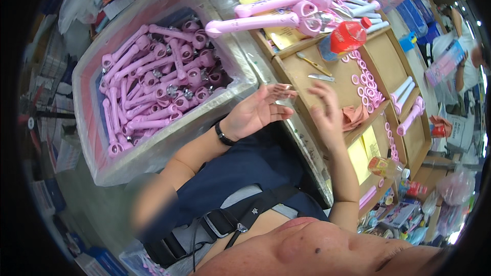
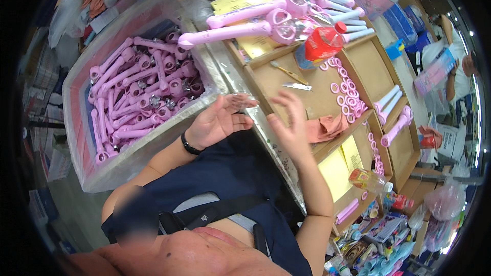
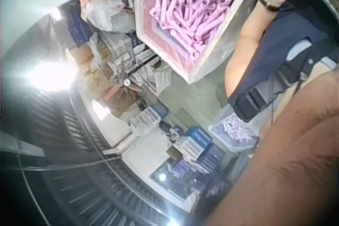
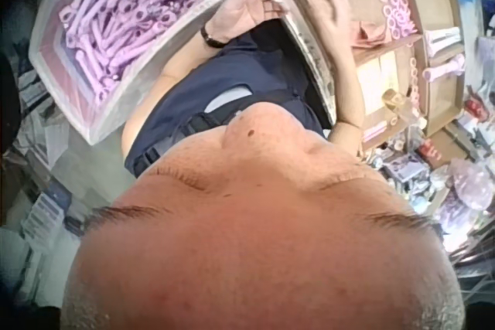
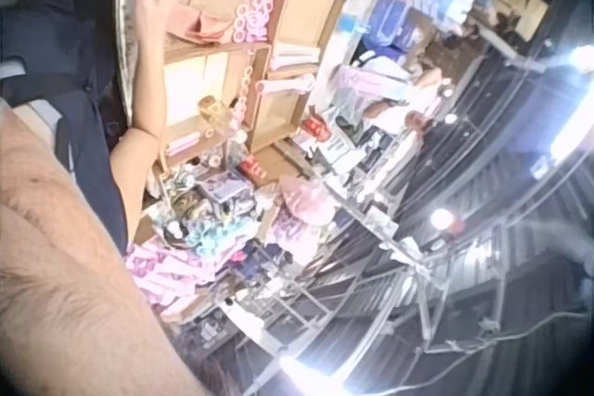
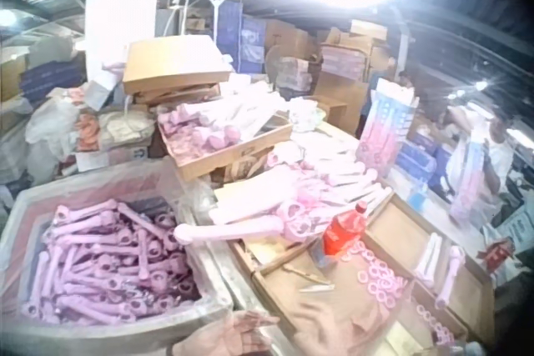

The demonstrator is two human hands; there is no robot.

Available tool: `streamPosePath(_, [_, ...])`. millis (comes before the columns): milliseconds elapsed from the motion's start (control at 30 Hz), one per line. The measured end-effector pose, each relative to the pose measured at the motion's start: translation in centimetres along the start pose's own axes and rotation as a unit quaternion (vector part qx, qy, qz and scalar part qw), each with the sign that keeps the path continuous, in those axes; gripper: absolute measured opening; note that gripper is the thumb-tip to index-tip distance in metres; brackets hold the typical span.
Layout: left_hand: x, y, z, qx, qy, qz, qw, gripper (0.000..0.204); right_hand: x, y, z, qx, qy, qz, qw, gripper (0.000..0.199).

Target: The person assembles pink light sticks by inserting a small ring into the head, wiping the surface with a cloth, and testing the light function. They repeat this process for multiple units, handling each stick individually and placing finished items on the table.

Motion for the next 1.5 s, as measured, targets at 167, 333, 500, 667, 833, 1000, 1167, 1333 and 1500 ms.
streamPosePath(167, [-0.6,-1.0,2.7,-0.042,0.040,-0.084,0.995,0.048,2.3,7.1,-2.1,-0.071,0.089,-0.278,0.954,0.017])
streamPosePath(333, [-2.5,-3.1,7.1,-0.071,0.103,-0.120,0.985,0.046,3.3,12.3,-3.2,-0.044,0.117,-0.271,0.954,0.020])
streamPosePath(500, [-4.5,-5.4,10.4,-0.104,0.108,-0.119,0.982,0.043,3.4,16.6,-4.1,0.036,0.126,-0.272,0.953,0.012])
streamPosePath(667, [-7.7,-6.6,14.5,-0.099,0.068,-0.429,0.895,0.046,5.6,18.6,-3.2,0.023,-0.104,0.098,0.989,0.017])
streamPosePath(833, [-10.5,-12.5,14.2,0.113,-0.040,-0.755,0.645,0.042,5.6,18.5,0.3,-0.005,-0.110,0.185,0.977,0.018])
streamPosePath(1000, [-18.3,-27.4,8.0,-0.172,0.136,-0.810,0.545,0.022,2.8,11.9,4.4,-0.271,0.103,0.082,0.953,0.006])
streamPosePath(1167, [-19.1,-45.7,11.3,-0.531,-0.212,-0.713,0.407,0.070,2.8,9.1,9.2,-0.341,0.145,0.187,0.910,0.014])
streamPosePath(1333, [-13.5,-51.1,14.1,-0.586,-0.266,-0.591,0.487,0.088,2.2,8.8,10.6,-0.364,0.189,0.167,0.896,0.036])
streamPosePath(1500, [-18.7,-46.7,15.9,-0.562,-0.121,-0.345,0.742,0.044,2.2,9.5,7.5,-0.286,0.125,0.166,0.935,0.040])
Point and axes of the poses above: each hand's wrist, its own z-axis away from the middle knuckle, its own y-axis out of the palm, x = y × z, the point moved 4 cm from there along -z, towards the middle knuckle, and after that the axes turned 7 degrees about -z, right-handed, at the moved point
